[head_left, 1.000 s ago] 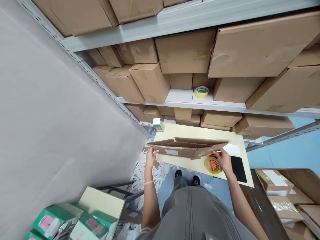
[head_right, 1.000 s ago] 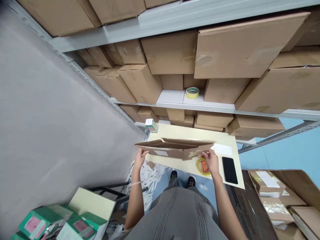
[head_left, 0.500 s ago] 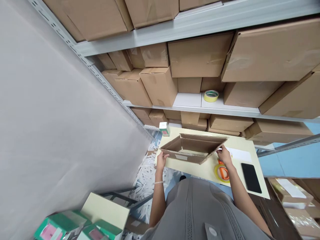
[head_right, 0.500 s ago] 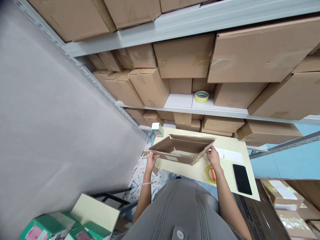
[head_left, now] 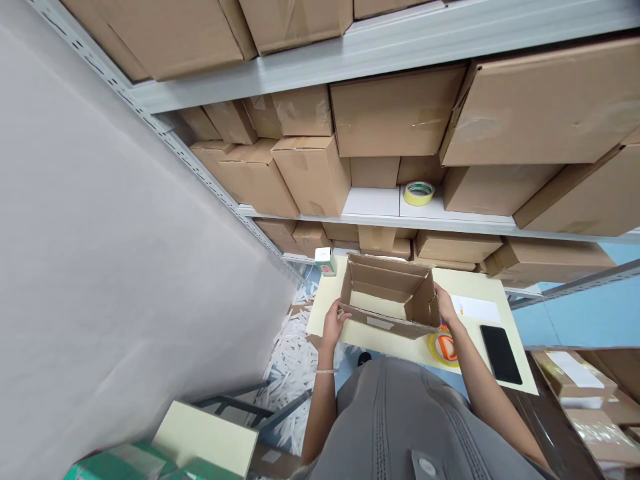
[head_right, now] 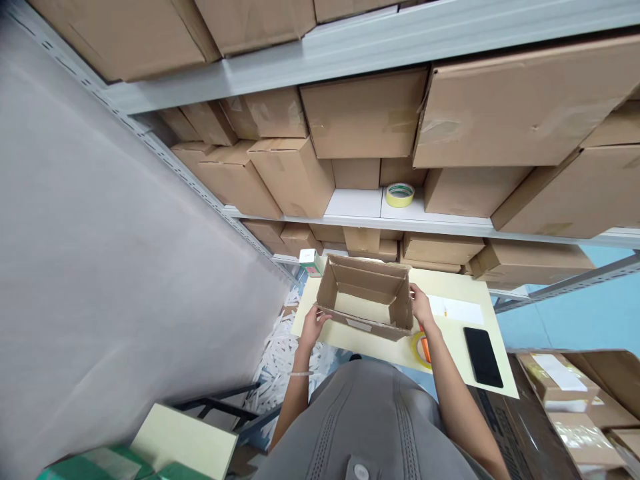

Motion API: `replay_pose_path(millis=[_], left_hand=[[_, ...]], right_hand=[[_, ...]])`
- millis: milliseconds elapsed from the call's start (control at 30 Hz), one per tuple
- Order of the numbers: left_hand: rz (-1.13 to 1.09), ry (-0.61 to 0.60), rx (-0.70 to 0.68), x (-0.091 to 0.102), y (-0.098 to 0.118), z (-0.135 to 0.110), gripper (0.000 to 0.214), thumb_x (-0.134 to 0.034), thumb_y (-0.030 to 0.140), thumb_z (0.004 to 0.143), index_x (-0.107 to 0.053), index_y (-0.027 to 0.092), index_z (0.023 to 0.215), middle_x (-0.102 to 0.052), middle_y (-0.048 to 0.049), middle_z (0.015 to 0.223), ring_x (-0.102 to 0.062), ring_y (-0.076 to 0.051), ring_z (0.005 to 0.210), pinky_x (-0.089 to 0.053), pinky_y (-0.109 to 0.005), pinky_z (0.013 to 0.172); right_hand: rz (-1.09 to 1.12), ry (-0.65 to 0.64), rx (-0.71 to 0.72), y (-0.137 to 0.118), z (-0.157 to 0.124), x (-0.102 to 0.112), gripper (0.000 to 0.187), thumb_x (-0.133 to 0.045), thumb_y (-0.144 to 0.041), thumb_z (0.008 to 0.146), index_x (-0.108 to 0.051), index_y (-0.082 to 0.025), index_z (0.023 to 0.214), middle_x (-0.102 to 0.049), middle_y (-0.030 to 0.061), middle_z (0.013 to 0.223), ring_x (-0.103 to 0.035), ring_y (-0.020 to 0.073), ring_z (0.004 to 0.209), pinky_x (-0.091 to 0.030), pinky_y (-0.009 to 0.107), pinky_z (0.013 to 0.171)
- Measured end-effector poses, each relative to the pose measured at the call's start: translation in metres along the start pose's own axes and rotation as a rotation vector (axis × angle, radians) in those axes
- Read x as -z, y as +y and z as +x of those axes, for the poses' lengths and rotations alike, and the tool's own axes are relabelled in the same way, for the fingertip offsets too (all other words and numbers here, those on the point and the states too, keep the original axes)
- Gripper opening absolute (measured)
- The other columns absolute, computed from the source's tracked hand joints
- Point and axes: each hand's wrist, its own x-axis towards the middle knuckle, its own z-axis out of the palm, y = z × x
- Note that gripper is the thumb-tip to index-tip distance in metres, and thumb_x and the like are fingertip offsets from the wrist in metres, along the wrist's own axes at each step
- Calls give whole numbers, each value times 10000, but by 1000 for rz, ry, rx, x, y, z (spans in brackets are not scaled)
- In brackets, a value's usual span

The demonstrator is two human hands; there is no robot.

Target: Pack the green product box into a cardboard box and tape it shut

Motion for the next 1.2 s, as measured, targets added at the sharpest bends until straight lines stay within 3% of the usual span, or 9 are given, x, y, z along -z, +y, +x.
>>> replay_pose_path(millis=[267,367,467,567,667,767,867,1033,1200], left_hand=[[31,-74,39,44,9,-7,575,-752,278,773,-556,188,1306,-598,-164,1384,-561,-290,1297,-381,-469,1124],[23,4,42,65,28,-4,497,-637,369,882,-539,184,1332,-542,-174,1447,-510,-282,1354,-358,-467,1149],[18,70,-7,72,62,6,491,-481,471,971,-506,206,1383,-487,-146,1505,-458,-255,1400,-328,-441,1181],[-18,42,-36,61,98,22,554,-356,547,1003,-444,241,1457,-409,-95,1574,-359,-230,1469,-257,-413,1226],[-33,-78,3,39,117,34,685,-434,614,957,-353,238,1524,-244,-71,1653,-195,-245,1533,-162,-400,1260],[-40,-178,95,21,117,39,892,-562,644,879,-217,212,1579,-127,-90,1673,-133,-276,1540,-137,-424,1263],[-75,-220,176,17,108,37,915,-543,621,892,-160,176,1594,-111,-108,1670,-134,-279,1537,-168,-426,1260],[-74,-271,195,20,101,31,784,-459,587,934,-250,195,1581,-149,-50,1663,-117,-256,1539,-136,-412,1273],[-83,-263,163,15,106,29,758,-441,604,940,-300,201,1565,-187,-44,1654,-151,-269,1532,-173,-424,1270]], right_hand=[[-4,23,-72,32,-27,24,397,-549,-425,782,-652,-197,1091,-727,131,1126,-700,264,938,-541,425,864],[-11,21,-65,18,-42,37,461,-530,-532,851,-637,-208,1160,-693,136,1221,-676,277,1051,-519,440,939],[0,62,-40,-17,-52,39,524,-465,-599,902,-608,-230,1245,-642,123,1330,-613,272,1201,-457,429,1048],[-10,108,-31,-54,-56,27,622,-413,-643,920,-520,-244,1385,-561,117,1444,-532,273,1319,-421,407,1092],[-87,113,-76,-70,-58,8,795,-437,-698,885,-368,-222,1518,-457,149,1532,-470,324,1379,-397,445,1111],[-164,114,-129,-59,-60,-8,925,-503,-711,834,-286,-182,1561,-435,179,1539,-457,368,1383,-382,482,1115],[-195,73,-166,-40,-62,-17,856,-471,-651,857,-330,-162,1546,-526,187,1462,-523,373,1323,-417,500,1073],[-255,119,-103,-28,-62,-16,619,-355,-512,924,-493,-245,1465,-675,129,1284,-603,338,1231,-447,470,1020],[-298,111,-107,-36,-59,-6,613,-298,-496,952,-512,-230,1460,-690,140,1252,-611,353,1203,-457,478,985]])
